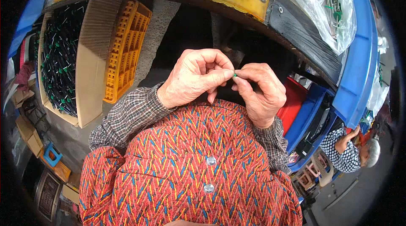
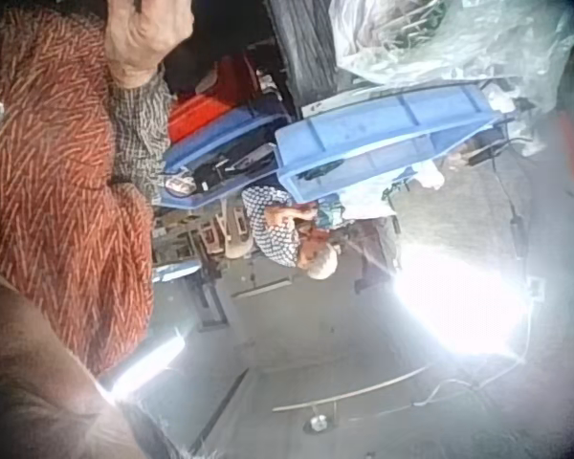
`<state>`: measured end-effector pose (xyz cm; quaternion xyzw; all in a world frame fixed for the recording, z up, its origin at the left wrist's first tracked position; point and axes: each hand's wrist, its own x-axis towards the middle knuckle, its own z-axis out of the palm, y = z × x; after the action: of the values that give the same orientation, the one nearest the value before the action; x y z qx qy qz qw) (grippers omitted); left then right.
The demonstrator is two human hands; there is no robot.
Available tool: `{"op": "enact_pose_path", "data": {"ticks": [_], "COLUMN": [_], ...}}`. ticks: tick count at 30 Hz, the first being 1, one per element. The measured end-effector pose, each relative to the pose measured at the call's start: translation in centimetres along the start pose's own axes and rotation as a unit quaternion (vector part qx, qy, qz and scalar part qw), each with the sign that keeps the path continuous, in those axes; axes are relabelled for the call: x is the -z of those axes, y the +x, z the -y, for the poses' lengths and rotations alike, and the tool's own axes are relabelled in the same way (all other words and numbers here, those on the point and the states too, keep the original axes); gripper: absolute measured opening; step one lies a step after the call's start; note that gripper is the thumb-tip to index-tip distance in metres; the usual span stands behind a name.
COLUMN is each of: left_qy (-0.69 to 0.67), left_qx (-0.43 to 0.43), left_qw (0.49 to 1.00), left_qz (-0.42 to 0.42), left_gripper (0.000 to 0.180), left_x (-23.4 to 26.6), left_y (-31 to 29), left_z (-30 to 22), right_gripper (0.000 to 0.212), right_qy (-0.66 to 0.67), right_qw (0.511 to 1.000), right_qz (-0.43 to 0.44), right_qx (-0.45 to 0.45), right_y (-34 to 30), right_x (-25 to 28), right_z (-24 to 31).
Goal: The person assembles components by fitting plastic pieces and pins together by hand and placing the finished assemblies into a box and a tray.
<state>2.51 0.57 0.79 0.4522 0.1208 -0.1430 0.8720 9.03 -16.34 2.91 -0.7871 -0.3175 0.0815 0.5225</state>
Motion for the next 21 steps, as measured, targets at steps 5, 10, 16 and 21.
{"op": "enact_pose_path", "data": {"ticks": [5, 10, 16, 21], "left_qy": [-0.049, -0.045, -0.031, -0.038], "left_qx": [0.015, 0.017, -0.003, 0.006], "left_qw": [0.999, 0.999, 0.999, 0.999], "left_qz": [-0.011, -0.017, -0.016, -0.014], "left_gripper": [0.013, 0.014, 0.015, 0.012], "left_x": [0.06, -0.14, -0.14, -0.14], "left_y": [0.02, 0.04, -0.09, -0.10], "left_z": [0.26, 0.24, 0.63, 0.50], "right_gripper": [0.015, 0.015, 0.015, 0.014], "right_qy": [-0.003, 0.012, 0.013, 0.043], "right_qw": [1.000, 1.000, 1.000, 0.998], "right_qz": [0.001, -0.013, -0.014, -0.018], "right_qx": [0.000, -0.013, -0.003, -0.047], "right_y": [-0.01, -0.18, -0.37, -0.48], "right_x": [0.01, -0.11, -0.09, -0.11], "right_z": [-0.03, 0.01, -0.24, -0.34]}}
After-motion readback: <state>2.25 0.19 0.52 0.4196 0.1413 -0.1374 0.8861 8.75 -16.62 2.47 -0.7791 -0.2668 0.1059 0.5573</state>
